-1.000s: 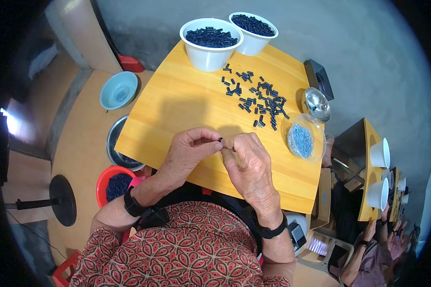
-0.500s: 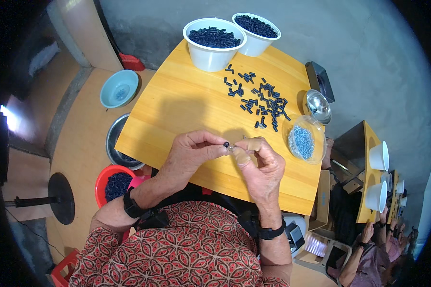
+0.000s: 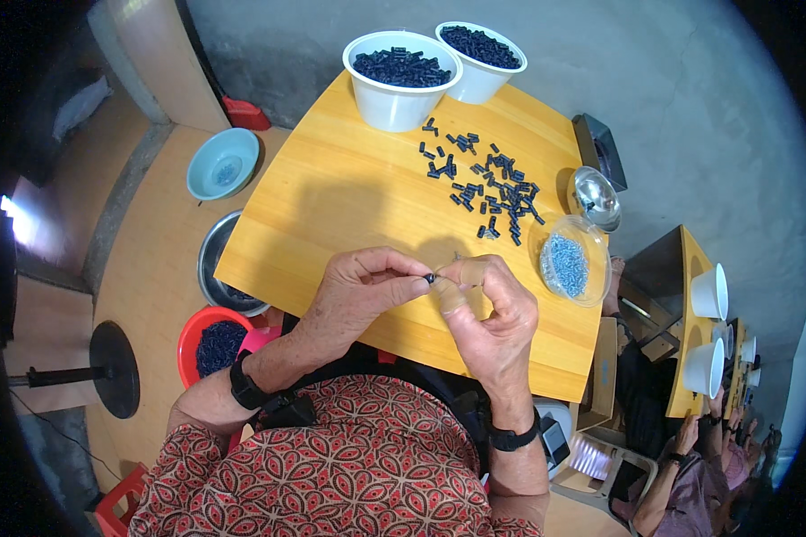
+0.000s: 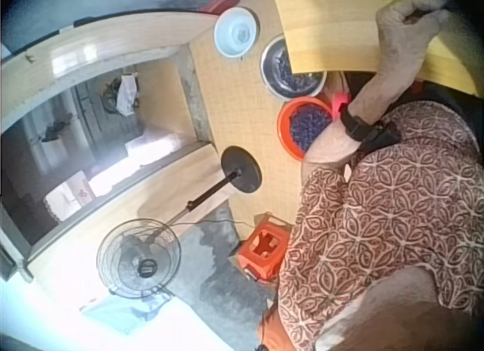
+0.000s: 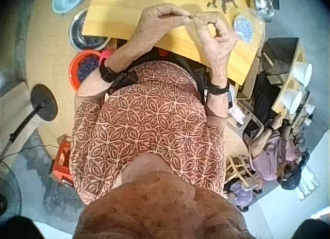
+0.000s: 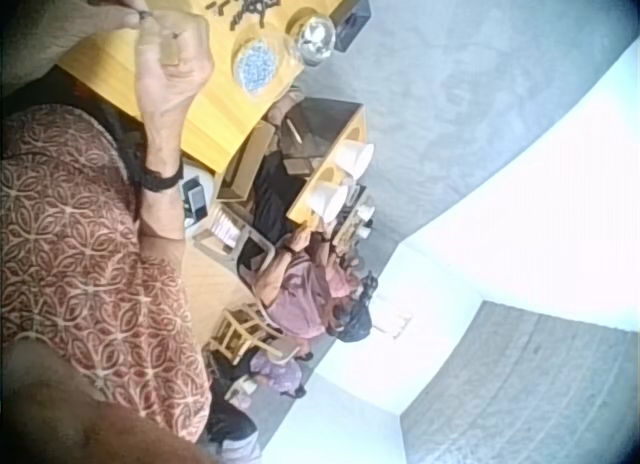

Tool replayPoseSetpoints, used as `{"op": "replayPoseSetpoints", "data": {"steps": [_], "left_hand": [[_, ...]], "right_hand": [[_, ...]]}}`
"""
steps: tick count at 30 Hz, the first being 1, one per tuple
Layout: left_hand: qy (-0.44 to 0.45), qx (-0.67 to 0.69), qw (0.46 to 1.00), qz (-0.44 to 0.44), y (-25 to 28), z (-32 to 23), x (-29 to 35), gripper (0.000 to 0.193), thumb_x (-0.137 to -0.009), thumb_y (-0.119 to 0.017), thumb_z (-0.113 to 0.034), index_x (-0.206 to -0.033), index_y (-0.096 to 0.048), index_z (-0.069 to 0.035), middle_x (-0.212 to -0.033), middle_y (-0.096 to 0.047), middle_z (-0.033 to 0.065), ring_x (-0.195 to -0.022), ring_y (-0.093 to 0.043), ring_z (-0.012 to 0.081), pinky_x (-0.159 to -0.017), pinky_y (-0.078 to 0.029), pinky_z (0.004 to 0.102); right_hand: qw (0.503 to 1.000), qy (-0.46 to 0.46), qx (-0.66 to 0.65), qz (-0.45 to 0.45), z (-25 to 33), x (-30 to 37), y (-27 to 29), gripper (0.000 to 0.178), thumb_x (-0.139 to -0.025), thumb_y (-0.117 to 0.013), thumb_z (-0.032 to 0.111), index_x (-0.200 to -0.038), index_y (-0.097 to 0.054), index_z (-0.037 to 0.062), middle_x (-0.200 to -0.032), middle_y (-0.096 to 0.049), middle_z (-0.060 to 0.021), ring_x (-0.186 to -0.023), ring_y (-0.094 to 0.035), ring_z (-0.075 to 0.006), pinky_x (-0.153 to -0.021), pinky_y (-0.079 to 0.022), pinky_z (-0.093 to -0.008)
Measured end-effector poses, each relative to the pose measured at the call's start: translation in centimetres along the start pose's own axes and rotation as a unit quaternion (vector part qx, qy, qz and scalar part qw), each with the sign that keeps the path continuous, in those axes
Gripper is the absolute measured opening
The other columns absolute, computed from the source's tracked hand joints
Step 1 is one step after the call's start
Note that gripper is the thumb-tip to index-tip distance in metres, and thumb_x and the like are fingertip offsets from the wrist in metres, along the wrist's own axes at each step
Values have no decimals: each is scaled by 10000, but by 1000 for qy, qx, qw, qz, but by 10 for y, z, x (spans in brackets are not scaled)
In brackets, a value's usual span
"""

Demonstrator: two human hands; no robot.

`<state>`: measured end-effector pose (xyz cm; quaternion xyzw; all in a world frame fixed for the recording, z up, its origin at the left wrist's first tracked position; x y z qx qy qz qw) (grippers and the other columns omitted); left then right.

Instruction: Manually inserting small metal pins into plastic housings at a manufacturing desk.

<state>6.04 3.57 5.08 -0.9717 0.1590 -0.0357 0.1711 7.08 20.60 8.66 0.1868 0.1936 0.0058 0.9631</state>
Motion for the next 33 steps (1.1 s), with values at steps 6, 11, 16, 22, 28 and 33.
{"op": "replayPoseSetpoints", "data": {"steps": [6, 11, 16, 22, 28, 33], "left_hand": [[-40, -129, 991, -21, 2, 1, 0, 142, -884, -679, -66, -999, -686, 18, -949, -688, 32, -895, -619, 80, -832, -500, 225], [-100, -227, 968, -40, 1, -5, 2, 157, -880, -683, -75, -998, -686, 28, -941, -693, 36, -874, -628, 91, -803, -502, 239], [-2, -29, 999, -26, 2, 4, 0, 168, -881, -685, -87, -1010, -687, 20, -947, -694, 37, -880, -633, 103, -792, -495, 247], [33, 75, 997, 0, 3, 6, -3, 168, -893, -672, -115, -1021, -692, -7, -951, -687, 36, -909, -610, 87, -853, -473, 236], [83, 107, 991, -3, 3, 4, -1, 173, -889, -680, -136, -1015, -697, -19, -941, -684, 28, -900, -606, 84, -852, -467, 229], [95, 110, 989, 8, 5, 9, -2, 168, -887, -681, -139, -1009, -700, -26, -951, -675, 12, -902, -593, 68, -838, -466, 226]], "right_hand": [[979, 118, 166, 19, 14, -4, 0, 129, -742, -679, -26, -864, -647, -1, -809, -638, -136, -752, -610, -279, -679, -492, -336], [962, 153, 224, 39, 15, 0, -2, 116, -756, -675, -19, -866, -642, -7, -845, -647, -150, -756, -608, -306, -674, -496, -365], [971, 150, 186, -3, 6, 9, -11, 216, -732, -717, -27, -937, -650, -14, -880, -652, -158, -792, -613, -312, -700, -498, -366], [958, 186, 214, -32, 4, 5, -9, 330, -691, -753, -21, -1000, -639, -6, -926, -651, -157, -828, -610, -319, -717, -488, -378], [947, 212, 242, -27, -2, 5, -14, 321, -674, -755, -8, -975, -648, 14, -923, -646, -142, -826, -607, -308, -731, -474, -389], [939, 234, 250, -22, -1, 7, -17, 286, -670, -755, -13, -937, -658, 15, -908, -649, -132, -821, -610, -301, -729, -472, -382]]}}
Point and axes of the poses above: each hand's wrist, its own x-axis away from the middle knuckle, its own y-axis out of the back of the hand, z = x × y, the point moved 1 cm from there along -x, towards the middle knuckle
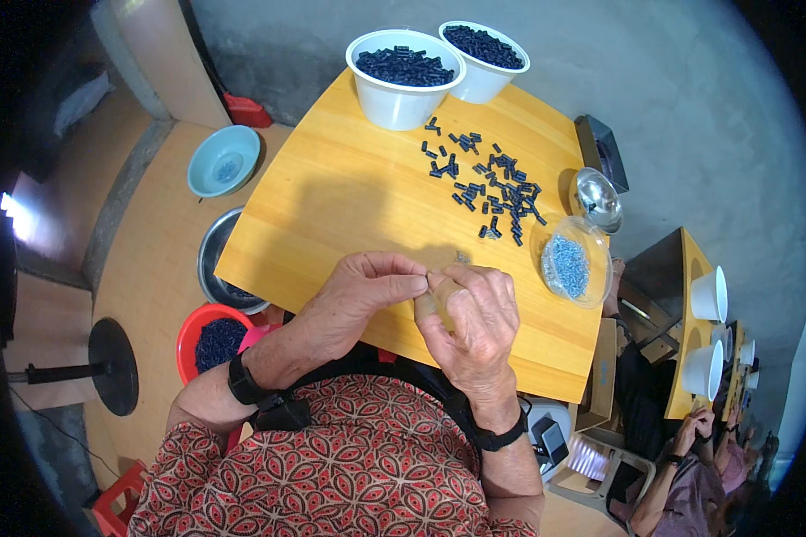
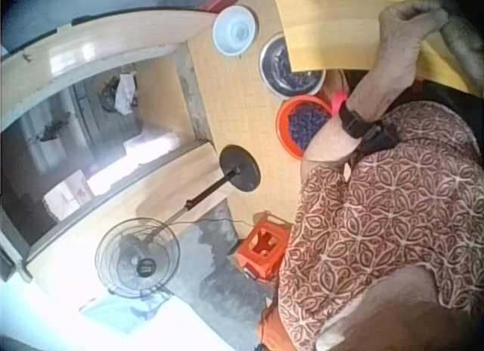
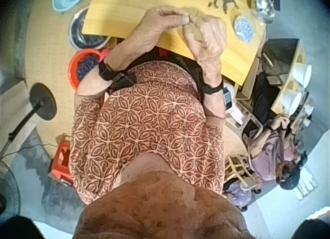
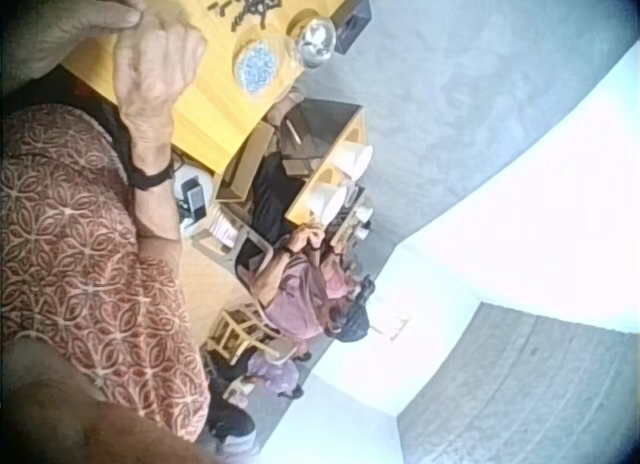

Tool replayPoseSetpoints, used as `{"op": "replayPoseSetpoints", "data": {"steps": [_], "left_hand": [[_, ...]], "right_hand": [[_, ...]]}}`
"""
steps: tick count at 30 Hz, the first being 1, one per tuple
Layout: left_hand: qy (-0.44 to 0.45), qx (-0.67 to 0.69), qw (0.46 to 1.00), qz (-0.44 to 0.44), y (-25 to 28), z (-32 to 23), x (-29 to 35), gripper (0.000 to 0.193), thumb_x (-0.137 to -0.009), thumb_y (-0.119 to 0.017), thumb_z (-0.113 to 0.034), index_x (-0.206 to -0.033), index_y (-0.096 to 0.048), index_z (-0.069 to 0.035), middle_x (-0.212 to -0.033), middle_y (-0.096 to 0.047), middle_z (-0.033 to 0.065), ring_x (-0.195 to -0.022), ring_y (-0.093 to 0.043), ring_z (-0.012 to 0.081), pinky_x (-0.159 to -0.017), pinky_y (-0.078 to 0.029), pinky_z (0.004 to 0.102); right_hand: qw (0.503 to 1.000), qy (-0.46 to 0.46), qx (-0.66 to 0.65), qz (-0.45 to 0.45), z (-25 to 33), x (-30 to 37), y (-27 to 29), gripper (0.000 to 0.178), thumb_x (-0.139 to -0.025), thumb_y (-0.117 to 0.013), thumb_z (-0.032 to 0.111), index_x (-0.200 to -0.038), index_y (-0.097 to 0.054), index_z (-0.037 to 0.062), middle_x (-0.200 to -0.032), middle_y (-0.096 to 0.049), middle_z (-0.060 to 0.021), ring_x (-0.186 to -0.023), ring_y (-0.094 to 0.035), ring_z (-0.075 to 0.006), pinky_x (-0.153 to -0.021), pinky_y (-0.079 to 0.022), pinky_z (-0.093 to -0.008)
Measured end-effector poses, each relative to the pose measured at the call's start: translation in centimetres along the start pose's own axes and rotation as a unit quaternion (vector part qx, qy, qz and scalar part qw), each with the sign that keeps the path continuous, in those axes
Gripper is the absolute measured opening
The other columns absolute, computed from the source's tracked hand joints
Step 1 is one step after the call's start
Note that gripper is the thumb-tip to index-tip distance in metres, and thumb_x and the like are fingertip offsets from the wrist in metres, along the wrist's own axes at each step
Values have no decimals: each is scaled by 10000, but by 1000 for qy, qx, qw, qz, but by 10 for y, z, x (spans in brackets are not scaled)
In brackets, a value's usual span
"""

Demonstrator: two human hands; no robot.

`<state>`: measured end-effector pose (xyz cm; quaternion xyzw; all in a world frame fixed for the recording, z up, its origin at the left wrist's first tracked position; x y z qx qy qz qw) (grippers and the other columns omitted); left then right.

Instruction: Manually inserting small metal pins into plastic housings at a manufacturing desk.

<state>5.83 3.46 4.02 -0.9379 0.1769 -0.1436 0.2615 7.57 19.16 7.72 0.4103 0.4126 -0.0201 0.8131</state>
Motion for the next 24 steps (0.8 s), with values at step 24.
{"op": "replayPoseSetpoints", "data": {"steps": [24], "left_hand": [[58, -23, 998, -5, 7, 4, -5, 132, -886, -674, -119, -992, -696, -43, -913, -662, -6, -852, -593, 70, -782, -479, 221]], "right_hand": [[999, -17, -35, -7, -11, 12, -10, 338, -618, -769, -29, -903, -598, 31, -875, -587, -114, -820, -579, -311, -745, -466, -399]]}}
Point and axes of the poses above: each hand's wrist, its own x-axis away from the middle knuckle, its own y-axis out of the back of the hand, z = x × y, the point moved 1 cm from there along -x, towards the middle knuckle
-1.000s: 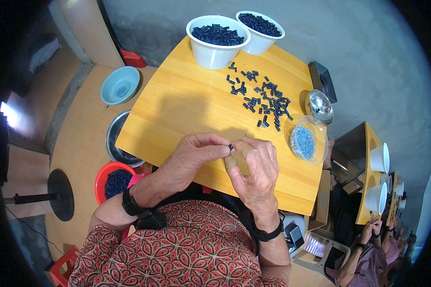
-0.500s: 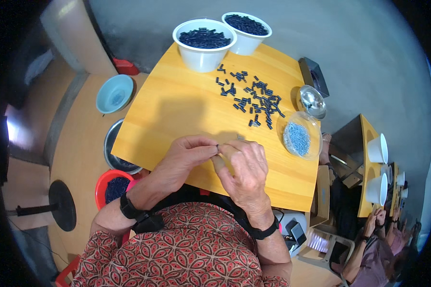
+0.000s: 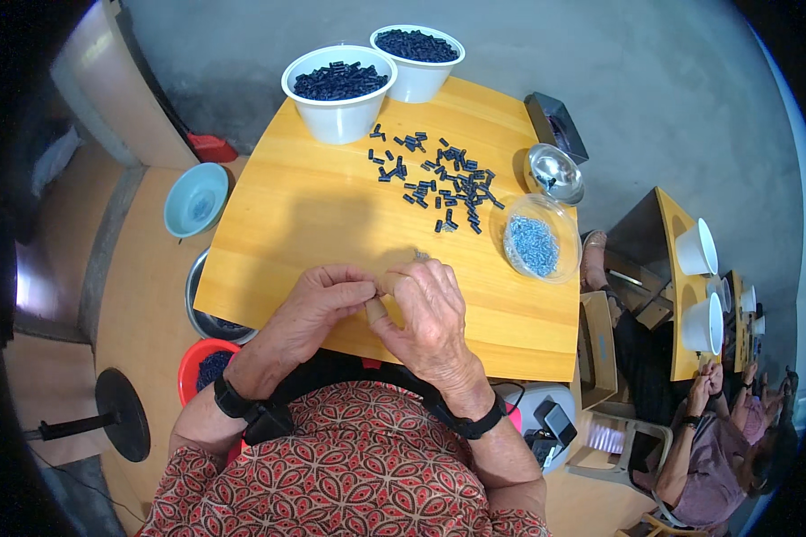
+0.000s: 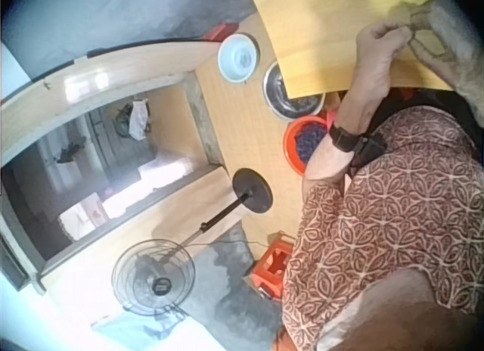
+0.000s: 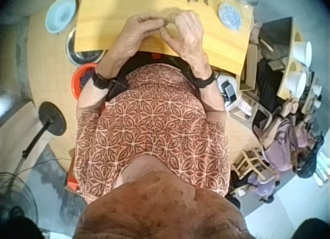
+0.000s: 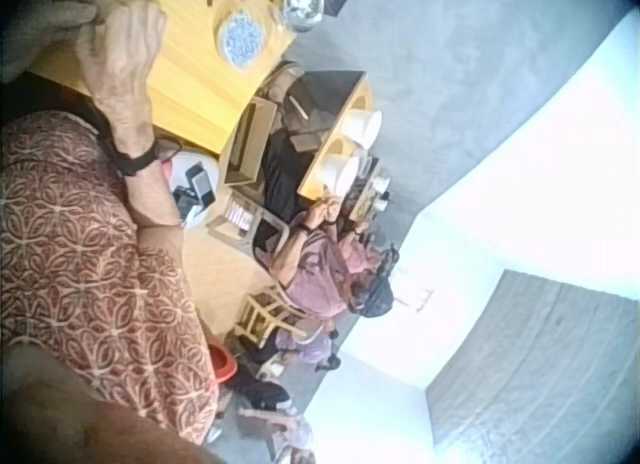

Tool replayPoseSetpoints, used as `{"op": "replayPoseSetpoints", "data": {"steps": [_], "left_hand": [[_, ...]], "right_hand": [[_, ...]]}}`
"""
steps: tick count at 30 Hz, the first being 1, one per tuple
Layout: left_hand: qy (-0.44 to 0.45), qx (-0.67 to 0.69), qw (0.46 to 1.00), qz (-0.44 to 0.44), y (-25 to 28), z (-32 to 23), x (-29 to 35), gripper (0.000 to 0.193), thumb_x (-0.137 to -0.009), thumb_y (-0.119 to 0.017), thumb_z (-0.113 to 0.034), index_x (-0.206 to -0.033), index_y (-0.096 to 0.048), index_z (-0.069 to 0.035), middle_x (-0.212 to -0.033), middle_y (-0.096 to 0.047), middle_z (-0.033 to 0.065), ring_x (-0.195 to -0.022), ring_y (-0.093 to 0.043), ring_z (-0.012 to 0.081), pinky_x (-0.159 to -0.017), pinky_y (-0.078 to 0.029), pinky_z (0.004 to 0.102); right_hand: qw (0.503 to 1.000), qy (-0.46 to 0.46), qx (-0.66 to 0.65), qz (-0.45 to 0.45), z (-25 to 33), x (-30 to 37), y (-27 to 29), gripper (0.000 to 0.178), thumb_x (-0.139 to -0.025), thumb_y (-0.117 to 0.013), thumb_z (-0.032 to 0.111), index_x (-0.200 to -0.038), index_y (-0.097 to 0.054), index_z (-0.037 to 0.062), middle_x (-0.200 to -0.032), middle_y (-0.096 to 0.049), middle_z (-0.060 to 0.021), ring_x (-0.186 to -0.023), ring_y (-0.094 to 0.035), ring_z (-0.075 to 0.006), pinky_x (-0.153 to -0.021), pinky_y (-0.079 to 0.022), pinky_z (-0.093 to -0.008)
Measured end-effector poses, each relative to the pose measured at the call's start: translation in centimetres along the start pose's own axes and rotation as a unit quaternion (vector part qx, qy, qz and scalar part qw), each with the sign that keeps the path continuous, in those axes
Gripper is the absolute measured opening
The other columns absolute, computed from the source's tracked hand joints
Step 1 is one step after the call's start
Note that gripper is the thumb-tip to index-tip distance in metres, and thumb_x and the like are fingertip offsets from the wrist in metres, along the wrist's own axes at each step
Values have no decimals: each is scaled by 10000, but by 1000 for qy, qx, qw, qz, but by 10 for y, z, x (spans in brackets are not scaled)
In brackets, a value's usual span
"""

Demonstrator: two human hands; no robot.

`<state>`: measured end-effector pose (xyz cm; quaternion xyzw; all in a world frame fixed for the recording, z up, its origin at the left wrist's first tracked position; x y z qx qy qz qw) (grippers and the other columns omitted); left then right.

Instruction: Manually inserting small metal pins into plastic housings at a manufacturing desk.

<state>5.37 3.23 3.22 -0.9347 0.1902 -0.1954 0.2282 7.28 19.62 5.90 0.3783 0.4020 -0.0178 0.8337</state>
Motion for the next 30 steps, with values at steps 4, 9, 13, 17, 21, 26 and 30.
{"op": "replayPoseSetpoints", "data": {"steps": [4, 9, 13, 17, 21, 26, 30], "left_hand": [[-8, 10, 1000, 0, 5, 3, -2, 136, -885, -677, -122, -996, -697, -45, -908, -663, -6, -845, -591, 67, -776, -474, 212], [-17, -99, 995, 13, -1, -11, 3, 166, -869, -695, -139, -989, -706, -25, -920, -673, 7, -869, -589, 80, -818, -458, 234], [-20, -127, 991, 36, 2, -15, 4, 177, -863, -698, -146, -985, -709, -18, -925, -677, 8, -881, -591, 88, -842, -453, 247], [-48, -114, 992, 1, 12, -12, -2, 174, -871, -683, -148, -985, -707, -19, -929, -687, 18, -892, -601, 92, -849, -452, 243], [-91, -85, 990, -72, 21, -23, -3, 170, -878, -672, -147, -972, -703, -10, -936, -698, 45, -893, -620, 112, -849, -457, 245], [-103, -84, 986, -97, 29, -19, -9, 183, -890, -660, -137, -1007, -676, 2, -953, -698, 74, -919, -635, 135, -873, -469, 265], [-122, -32, 986, -104, 34, -16, -11, 185, -903, -652, -118, -1037, -646, 10, -971, -692, 96, -936, -653, 161, -889, -487, 286]], "right_hand": [[1000, 1, 19, 18, 2, -3, 1, 336, -615, -763, -36, -899, -594, 27, -863, -587, -113, -809, -579, -307, -737, -466, -401], [1000, 13, 18, 2, 3, 2, -1, 330, -618, -762, -34, -895, -592, 25, -868, -591, -116, -807, -582, -303, -731, -465, -396], [1000, 10, 10, 3, 5, 6, -1, 321, -635, -759, -24, -912, -601, 18, -887, -604, -122, -805, -586, -300, -718, -466, -390], [998, -13, -10, 63, -4, -8, 13, 274, -683, -752, -26, -913, -609, 17, -866, -630, -112, -766, -599, -279, -693, -480, -348], [991, -137, -10, 0, -34, -20, 40, 183, -781, -672, -19, -961, -640, -2, -871, -628, -136, -787, -611, -264, -717, -496, -360], [979, -192, 42, 55, -64, -28, 45, 102, -825, -627, -7, -926, -640, -16, -846, -631, -157, -766, -628, -267, -704, -505, -349], [980, -171, 89, 39, -77, -52, 44, 94, -809, -636, -13, -903, -641, -11, -840, -640, -158, -763, -634, -299, -689, -503, -373]]}}
Point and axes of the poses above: each hand's wrist, its own x-axis away from the middle knuckle, its own y-axis out of the back of the hand, z = x × y, the point moved 1 cm from there along -x, towards the middle knuckle
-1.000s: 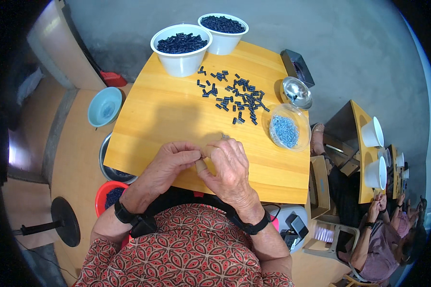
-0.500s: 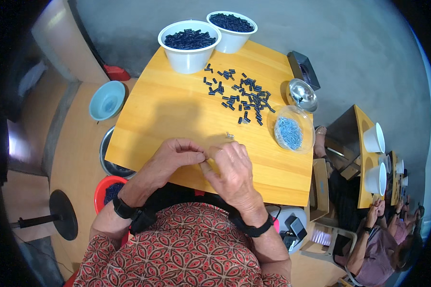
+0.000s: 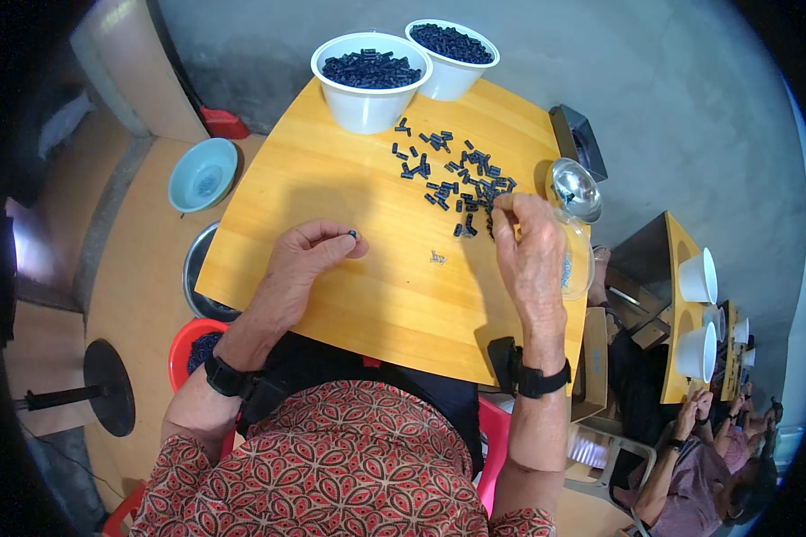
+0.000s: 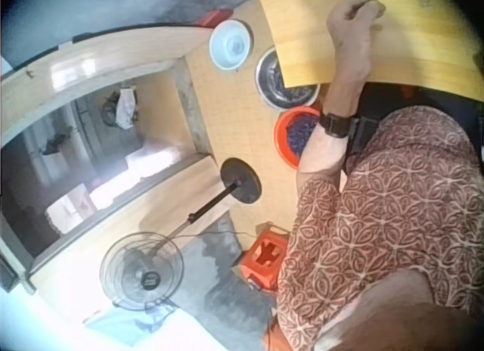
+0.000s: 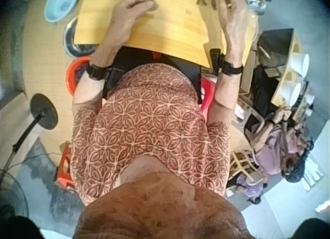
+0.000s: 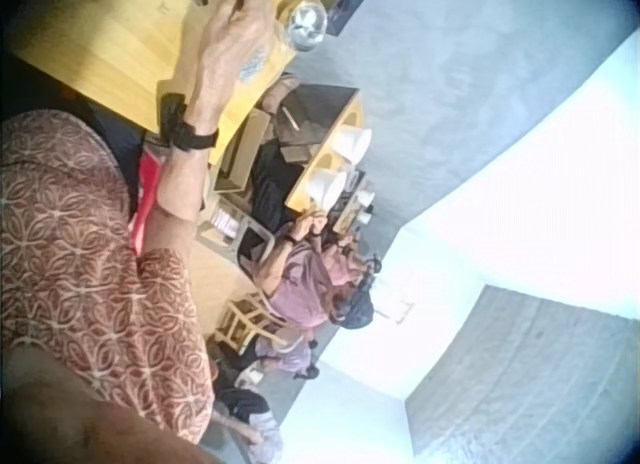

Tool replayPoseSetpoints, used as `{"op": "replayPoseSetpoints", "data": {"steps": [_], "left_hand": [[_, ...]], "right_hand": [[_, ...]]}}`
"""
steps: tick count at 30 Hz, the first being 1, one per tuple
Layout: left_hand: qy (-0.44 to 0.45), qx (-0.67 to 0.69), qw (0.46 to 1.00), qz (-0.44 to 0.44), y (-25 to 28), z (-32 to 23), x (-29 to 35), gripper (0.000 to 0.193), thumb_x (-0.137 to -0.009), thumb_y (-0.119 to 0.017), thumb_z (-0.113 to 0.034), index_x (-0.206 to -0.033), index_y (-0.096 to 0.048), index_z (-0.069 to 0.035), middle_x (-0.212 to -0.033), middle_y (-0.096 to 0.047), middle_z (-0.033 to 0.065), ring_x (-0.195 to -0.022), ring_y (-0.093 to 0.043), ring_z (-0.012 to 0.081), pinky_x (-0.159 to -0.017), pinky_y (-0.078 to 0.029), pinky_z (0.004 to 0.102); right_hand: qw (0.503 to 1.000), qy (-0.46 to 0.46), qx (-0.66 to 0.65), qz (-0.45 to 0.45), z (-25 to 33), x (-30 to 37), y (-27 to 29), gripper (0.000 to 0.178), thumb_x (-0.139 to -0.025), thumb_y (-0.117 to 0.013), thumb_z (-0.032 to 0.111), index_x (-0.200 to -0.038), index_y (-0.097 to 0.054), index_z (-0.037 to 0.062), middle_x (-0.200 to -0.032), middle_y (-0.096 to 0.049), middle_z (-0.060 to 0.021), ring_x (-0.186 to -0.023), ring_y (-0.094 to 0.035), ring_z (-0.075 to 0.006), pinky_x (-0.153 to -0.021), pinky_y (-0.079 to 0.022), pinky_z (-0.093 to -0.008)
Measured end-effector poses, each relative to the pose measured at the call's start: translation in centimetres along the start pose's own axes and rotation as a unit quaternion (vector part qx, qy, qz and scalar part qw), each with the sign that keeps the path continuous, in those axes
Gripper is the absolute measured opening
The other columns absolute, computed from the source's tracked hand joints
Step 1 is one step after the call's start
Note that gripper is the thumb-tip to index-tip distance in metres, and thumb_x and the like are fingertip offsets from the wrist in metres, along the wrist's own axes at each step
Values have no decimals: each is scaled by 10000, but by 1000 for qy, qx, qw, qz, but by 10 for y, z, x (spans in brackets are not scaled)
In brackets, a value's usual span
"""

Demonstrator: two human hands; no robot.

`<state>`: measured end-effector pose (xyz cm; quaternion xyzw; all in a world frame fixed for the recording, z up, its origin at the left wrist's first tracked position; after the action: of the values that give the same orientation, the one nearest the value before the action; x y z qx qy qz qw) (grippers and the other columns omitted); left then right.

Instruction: Manually inserting small metal pins into plastic housings at a manufacturing desk.

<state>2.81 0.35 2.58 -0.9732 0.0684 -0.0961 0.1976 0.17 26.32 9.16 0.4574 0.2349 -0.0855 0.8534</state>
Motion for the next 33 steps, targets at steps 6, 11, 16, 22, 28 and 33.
{"op": "replayPoseSetpoints", "data": {"steps": [6, 11, 16, 22, 28, 33], "left_hand": [[5, -15, 1000, -18, 2, -1, -3, 171, -901, -660, -104, -1032, -647, 4, -948, -689, 81, -915, -662, 161, -866, -502, 282], [8, 3, 1000, -19, 4, 4, -4, 180, -894, -671, -99, -1041, -647, 0, -941, -688, 73, -905, -662, 151, -852, -505, 271], [10, 1, 1000, -17, 3, 5, -4, 185, -893, -674, -101, -1046, -647, 0, -945, -689, 75, -896, -661, 145, -849, -505, 262], [16, -1, 1000, -8, 2, 5, -4, 184, -895, -671, -102, -1046, -646, 1, -948, -690, 73, -896, -660, 140, -846, -504, 259], [17, -7, 1000, -9, 3, 4, -4, 168, -896, -668, -96, -1035, -651, -4, -940, -689, 66, -893, -659, 134, -833, -506, 252], [14, 18, 1000, -6, 3, 7, -5, 151, -893, -668, -86, -1021, -654, -8, -936, -687, 58, -875, -659, 130, -819, -506, 248]], "right_hand": [[996, 31, 74, 27, -6, -19, -17, 91, -792, -638, 9, -879, -659, 1, -843, -658, -173, -797, -641, -349, -706, -506, -421], [996, 2, 62, 63, -7, -27, -35, 88, -782, -633, 27, -863, -663, 14, -875, -658, -200, -832, -637, -374, -728, -509, -435], [994, -12, 56, 96, -9, -41, -58, 70, -782, -626, 39, -840, -656, 15, -884, -660, -192, -858, -632, -374, -754, -505, -435], [993, -5, 44, 111, -11, -44, -75, 63, -771, -617, 20, -822, -654, 23, -855, -654, -159, -854, -626, -353, -752, -505, -438], [988, 69, 83, 112, -12, -34, -87, 49, -765, -613, 14, -799, -646, 24, -852, -655, -146, -845, -628, -338, -754, -518, -425], [990, 43, 73, 110, -11, -41, -84, 46, -767, -625, 33, -805, -648, 21, -847, -654, -152, -832, -629, -344, -757, -516, -434]]}}
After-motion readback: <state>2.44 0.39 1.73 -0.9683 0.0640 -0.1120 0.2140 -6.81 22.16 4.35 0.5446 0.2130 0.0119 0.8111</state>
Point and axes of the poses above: each hand's wrist, its own x-axis away from the middle knuckle, its own y-axis out of the back of the hand, z = x × y, the point moved 1 cm from there along -x, towards the middle knuckle
